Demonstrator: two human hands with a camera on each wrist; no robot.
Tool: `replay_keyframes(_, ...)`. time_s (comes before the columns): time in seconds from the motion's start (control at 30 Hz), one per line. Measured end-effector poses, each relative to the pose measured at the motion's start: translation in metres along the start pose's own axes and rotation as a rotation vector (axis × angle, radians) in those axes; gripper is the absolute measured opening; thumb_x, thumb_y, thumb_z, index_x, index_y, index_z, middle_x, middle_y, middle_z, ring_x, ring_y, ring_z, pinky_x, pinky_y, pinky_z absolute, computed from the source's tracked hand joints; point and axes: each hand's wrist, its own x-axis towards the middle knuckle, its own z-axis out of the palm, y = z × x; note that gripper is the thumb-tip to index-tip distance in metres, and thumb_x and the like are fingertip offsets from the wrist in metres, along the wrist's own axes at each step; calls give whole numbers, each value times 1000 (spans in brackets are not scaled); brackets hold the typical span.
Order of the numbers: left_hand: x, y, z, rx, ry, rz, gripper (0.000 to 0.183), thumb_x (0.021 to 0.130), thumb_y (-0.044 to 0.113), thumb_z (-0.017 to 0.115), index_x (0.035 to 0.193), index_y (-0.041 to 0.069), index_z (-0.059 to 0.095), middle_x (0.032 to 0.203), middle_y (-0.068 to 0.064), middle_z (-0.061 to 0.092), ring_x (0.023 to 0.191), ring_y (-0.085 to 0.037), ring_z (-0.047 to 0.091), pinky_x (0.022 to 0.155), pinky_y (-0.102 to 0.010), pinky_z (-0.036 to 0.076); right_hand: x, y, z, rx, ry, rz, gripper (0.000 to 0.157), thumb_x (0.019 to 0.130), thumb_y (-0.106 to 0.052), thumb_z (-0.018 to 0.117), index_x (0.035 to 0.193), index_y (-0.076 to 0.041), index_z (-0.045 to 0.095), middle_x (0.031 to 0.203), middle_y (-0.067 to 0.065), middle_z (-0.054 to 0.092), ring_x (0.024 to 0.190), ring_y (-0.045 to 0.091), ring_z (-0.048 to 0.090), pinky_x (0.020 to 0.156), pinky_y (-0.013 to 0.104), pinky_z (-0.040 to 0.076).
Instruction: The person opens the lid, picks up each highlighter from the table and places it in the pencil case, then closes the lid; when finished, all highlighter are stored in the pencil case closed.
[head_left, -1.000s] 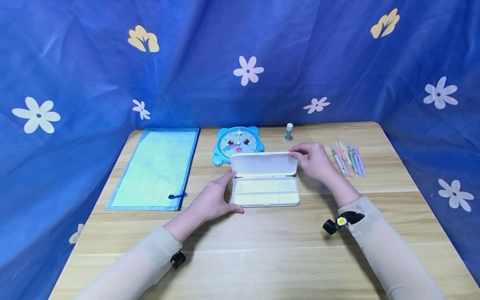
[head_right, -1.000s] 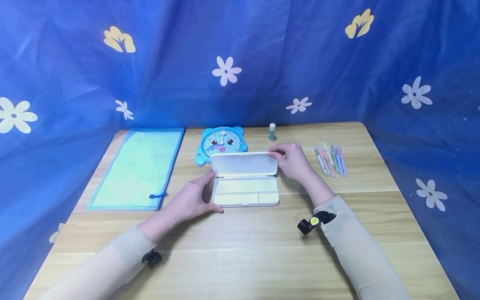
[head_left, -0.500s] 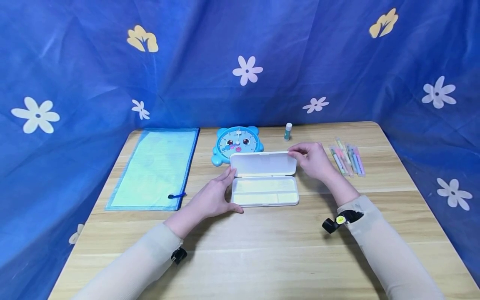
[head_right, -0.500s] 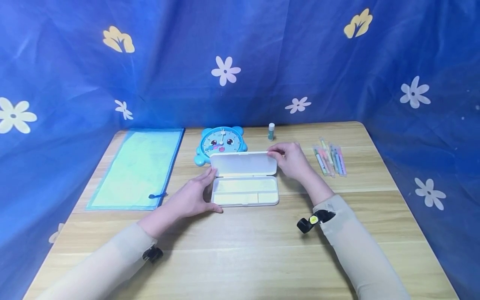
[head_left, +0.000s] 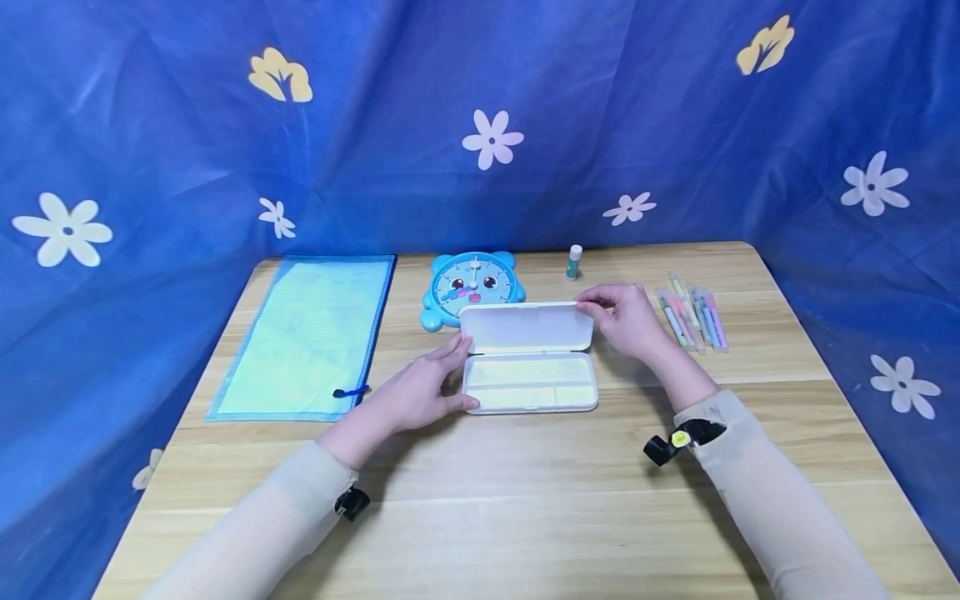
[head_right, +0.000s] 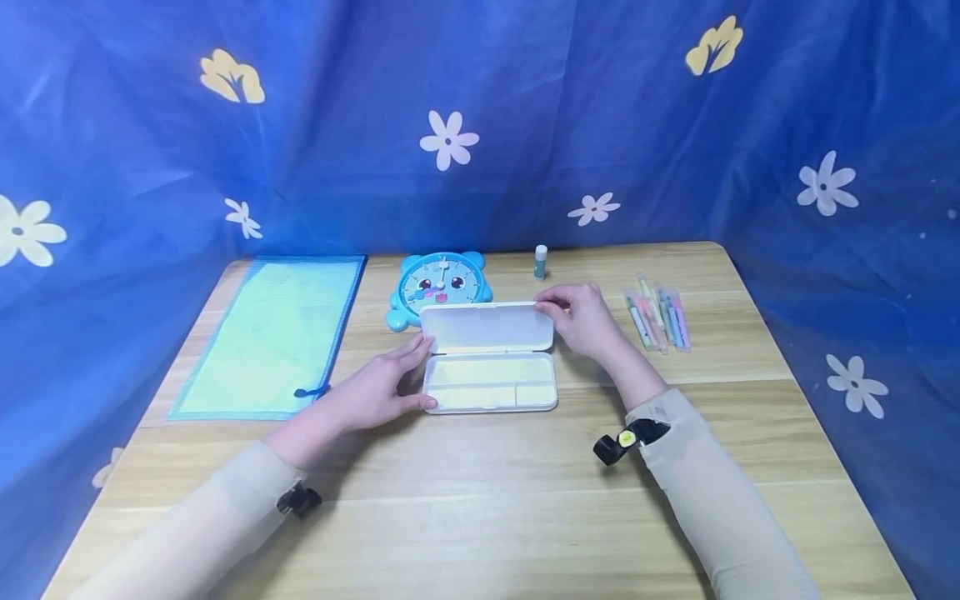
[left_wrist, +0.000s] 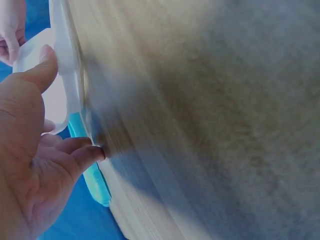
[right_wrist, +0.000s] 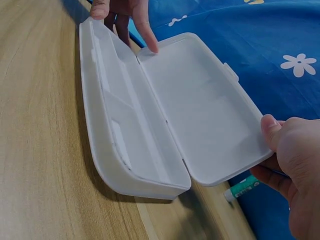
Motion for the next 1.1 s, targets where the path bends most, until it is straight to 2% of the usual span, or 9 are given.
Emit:
replay_keyframes(0.33, 1, 4, 2, 62, 7, -37, 109, 89, 59, 80, 168, 10, 23, 173, -13, 18, 148, -39, 39, 116, -50, 41, -1, 0, -3, 4, -14, 27, 13, 101, -5, 73, 109, 0, 81, 103, 11, 79, 90, 25, 74, 79, 41, 59)
replay_keyframes(0.57, 4, 4, 3, 65, -4, -31, 110, 89, 59, 80, 168, 9, 22, 173, -13, 17, 149, -40, 39, 117, -50, 40, -5, -1, -10, -3, -21, 38, 17, 102, -10, 73, 114, -1, 80, 108, 11, 79, 93, 26, 74, 81, 41, 60)
replay_keyframes(0.7, 5, 3, 3, 71, -11, -24, 111, 89, 60, 80, 168, 9, 21, 173, -15, 16, 148, -41, 40, 117, -50, 41, -8, -1, -21, -13, -2, 64, 19, 102, -15, 74, 116, -4, 80, 109, 8, 79, 95, 25, 74, 82, 37, 60)
replay_keyframes(0.83, 5, 2, 3, 81, -21, -24, 112, 89, 62, 79, 169, 10, 19, 173, -16, 14, 148, -40, 39, 117, -49, 40, -11, 1, -33, -17, 21, 63, 20, 102, -14, 73, 117, -2, 79, 107, 10, 79, 97, 28, 74, 84, 33, 59)
replay_keyframes(0.97, 5, 1, 4, 82, -23, -23, 113, 90, 61, 79, 169, 10, 18, 174, -16, 13, 149, -40, 38, 118, -49, 40, -16, 3, -44, -20, 55, 66, 19, 101, -12, 74, 117, -2, 80, 106, 11, 79, 97, 29, 74, 83, 24, 56)
replay_keyframes(1.1, 5, 1, 3, 83, -15, -20, 113, 90, 60, 79, 169, 9, 17, 173, -17, 14, 149, -40, 39, 118, -49, 39, -22, 6, -53, -54, 102, 81, 18, 99, -12, 77, 115, -5, 81, 102, 8, 80, 93, 21, 75, 78, 15, 52)
